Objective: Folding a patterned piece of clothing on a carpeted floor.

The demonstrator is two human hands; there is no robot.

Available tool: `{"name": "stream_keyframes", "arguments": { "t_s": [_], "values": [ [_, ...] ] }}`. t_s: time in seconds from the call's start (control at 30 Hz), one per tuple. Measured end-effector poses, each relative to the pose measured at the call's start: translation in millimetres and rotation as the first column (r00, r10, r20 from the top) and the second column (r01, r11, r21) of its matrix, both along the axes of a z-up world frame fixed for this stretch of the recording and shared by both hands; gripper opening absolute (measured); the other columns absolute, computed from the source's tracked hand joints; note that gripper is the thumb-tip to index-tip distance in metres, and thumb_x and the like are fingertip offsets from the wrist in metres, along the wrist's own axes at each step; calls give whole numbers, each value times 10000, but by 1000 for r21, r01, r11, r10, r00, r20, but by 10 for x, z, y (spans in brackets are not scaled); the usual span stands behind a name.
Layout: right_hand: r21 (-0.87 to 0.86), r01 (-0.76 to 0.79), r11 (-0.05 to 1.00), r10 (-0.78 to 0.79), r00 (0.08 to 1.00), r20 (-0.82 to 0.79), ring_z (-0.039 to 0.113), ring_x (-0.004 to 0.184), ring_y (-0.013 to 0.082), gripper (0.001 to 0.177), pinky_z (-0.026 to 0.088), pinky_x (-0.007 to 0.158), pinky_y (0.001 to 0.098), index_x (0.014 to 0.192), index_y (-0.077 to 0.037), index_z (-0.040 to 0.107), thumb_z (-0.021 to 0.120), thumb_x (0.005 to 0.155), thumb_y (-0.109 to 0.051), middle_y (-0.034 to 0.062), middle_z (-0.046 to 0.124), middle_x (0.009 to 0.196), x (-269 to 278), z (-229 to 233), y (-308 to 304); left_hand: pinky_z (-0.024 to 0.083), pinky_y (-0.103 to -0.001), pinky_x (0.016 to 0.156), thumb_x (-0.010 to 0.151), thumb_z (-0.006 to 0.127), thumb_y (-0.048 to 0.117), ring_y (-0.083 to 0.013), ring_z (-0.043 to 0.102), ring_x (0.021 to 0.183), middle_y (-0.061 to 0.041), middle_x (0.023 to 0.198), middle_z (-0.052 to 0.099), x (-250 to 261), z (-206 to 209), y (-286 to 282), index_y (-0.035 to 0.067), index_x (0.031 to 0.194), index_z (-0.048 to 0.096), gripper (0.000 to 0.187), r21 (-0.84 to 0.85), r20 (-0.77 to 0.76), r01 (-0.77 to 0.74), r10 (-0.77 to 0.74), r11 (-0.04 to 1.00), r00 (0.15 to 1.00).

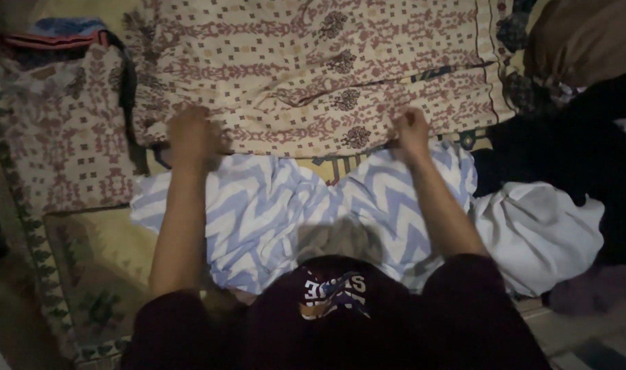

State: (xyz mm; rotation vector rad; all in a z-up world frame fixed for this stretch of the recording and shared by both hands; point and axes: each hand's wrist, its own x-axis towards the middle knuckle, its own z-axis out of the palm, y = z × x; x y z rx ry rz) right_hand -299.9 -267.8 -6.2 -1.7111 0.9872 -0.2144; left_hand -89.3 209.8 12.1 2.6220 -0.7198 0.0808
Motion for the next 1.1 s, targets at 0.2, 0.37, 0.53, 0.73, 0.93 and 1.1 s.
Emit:
{"name": "stream_keyframes", "arguments": {
  "t_s": [0.2, 0.37, 0.53, 0.73, 0.93, 1.1],
  "values": [
    [-778, -522, 350, 490, 810, -323, 553, 1275, 401, 338, 420, 1044, 551, 1320, -47, 642, 655, 1012, -186, 211, 626, 1334, 190, 438, -550, 436, -514, 944, 727, 796, 175, -375, 643, 1043, -168, 1074, 679, -267, 395, -474, 27, 1172, 642, 493, -17, -76, 328, -329, 944, 941],
    [-709, -693, 135, 441, 682, -583, 554, 1244, 397, 310, 339, 1092, 627, 1272, -109, 666, 651, 985, -224, 151, 652, 1236, 247, 354, -933, 466, -473, 973, 813, 773, 152, -346, 644, 1066, -138, 1072, 672, -98, -42, -349, 71, 1103, 673, 317, 265, -344, 314, -215, 912, 914],
    [-678, -731, 80, 421, 641, -641, 571, 1202, 366, 84, 345, 1084, 600, 973, -165, 689, 685, 895, -198, 139, 646, 1188, 140, 284, -1172, 512, -458, 886, 736, 790, 127, -360, 645, 1029, -140, 1084, 663, -23, 43, -344, 89, 942, 719, 221, 237, -408, 272, -158, 933, 899],
    [-585, -750, 310, 623, 624, -471, 600, 1213, 290, 173, 341, 1096, 575, 938, -117, 619, 665, 783, -177, 77, 677, 1261, 12, -66, -1485, 533, -433, 818, 859, 733, 278, -333, 688, 910, -154, 993, 700, -29, -26, -279, 65, 1102, 657, 331, -101, -676, 55, -109, 993, 729],
    [-762, -603, 236, 623, 696, -357, 558, 1264, 359, 633, 317, 1002, 578, 1424, -121, 569, 685, 804, -172, 176, 620, 1349, 308, 202, -1068, 533, -475, 813, 763, 832, 334, -389, 692, 947, -191, 1079, 716, -83, 81, -376, 90, 1306, 567, 652, 116, -641, 152, -42, 982, 766],
    [-628, -726, 280, 597, 644, -478, 576, 1236, 318, 166, 310, 1170, 527, 1068, -169, 697, 684, 903, -174, 75, 679, 1108, 380, 46, -974, 546, -480, 901, 777, 837, 245, -405, 695, 1027, -159, 1154, 722, -83, -151, -264, 153, 1251, 708, 500, 234, -440, 245, -122, 941, 890]
  ]
}}
